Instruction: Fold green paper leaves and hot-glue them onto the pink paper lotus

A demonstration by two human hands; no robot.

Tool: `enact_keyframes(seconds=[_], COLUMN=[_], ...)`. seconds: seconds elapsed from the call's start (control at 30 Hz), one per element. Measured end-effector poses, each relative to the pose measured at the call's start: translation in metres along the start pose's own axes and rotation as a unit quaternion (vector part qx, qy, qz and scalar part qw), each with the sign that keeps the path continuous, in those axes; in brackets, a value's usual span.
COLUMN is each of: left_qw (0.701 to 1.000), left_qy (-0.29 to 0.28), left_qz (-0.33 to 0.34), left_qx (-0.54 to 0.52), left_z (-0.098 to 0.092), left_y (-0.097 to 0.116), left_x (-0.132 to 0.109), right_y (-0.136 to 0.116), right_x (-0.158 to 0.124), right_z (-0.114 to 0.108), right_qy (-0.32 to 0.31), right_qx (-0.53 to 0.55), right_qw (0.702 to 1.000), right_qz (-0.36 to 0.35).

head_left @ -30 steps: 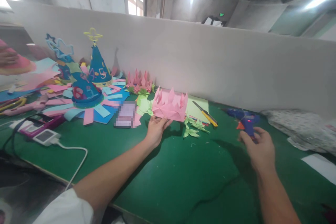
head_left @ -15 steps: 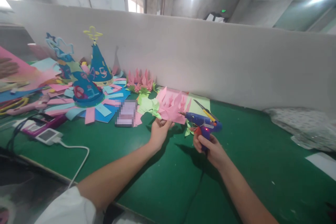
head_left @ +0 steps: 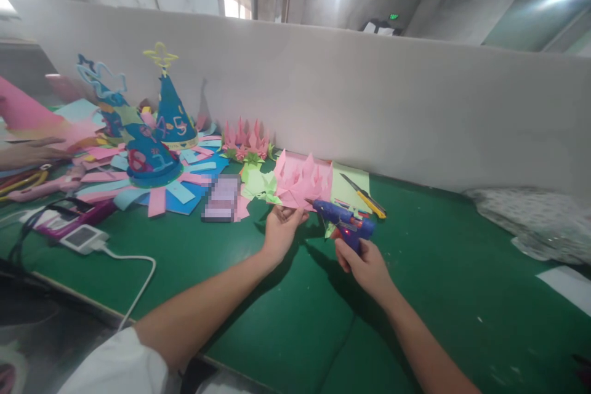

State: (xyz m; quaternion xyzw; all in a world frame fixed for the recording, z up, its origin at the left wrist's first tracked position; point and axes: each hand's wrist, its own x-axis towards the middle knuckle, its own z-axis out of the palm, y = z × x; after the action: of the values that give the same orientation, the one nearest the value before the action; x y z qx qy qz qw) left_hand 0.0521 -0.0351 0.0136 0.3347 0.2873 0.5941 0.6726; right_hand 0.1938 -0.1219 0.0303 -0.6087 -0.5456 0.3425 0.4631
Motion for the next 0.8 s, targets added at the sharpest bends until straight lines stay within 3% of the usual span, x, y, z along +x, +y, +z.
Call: enact_keyframes(seconds=[0.47,0.8], left_qw=[1.0,1.0], left_qy=[-0.001,-0.001], left_qz=[0.009,0.002], left_qx=[0.006,-0.005], left_z=[-0.0001,-0.0005], left_y=[0.0011,0.0006], left_x=[0.0014,0.0022], right_y=[0.0022,0.003], right_x=[0.0029,-0.001], right_z=[0.0017,0.0036], right_qy=[0.003,0.01], right_qx=[-0.084,-0.077], right_qw=[0.996,0.997], right_qz=[-0.016,-0.009])
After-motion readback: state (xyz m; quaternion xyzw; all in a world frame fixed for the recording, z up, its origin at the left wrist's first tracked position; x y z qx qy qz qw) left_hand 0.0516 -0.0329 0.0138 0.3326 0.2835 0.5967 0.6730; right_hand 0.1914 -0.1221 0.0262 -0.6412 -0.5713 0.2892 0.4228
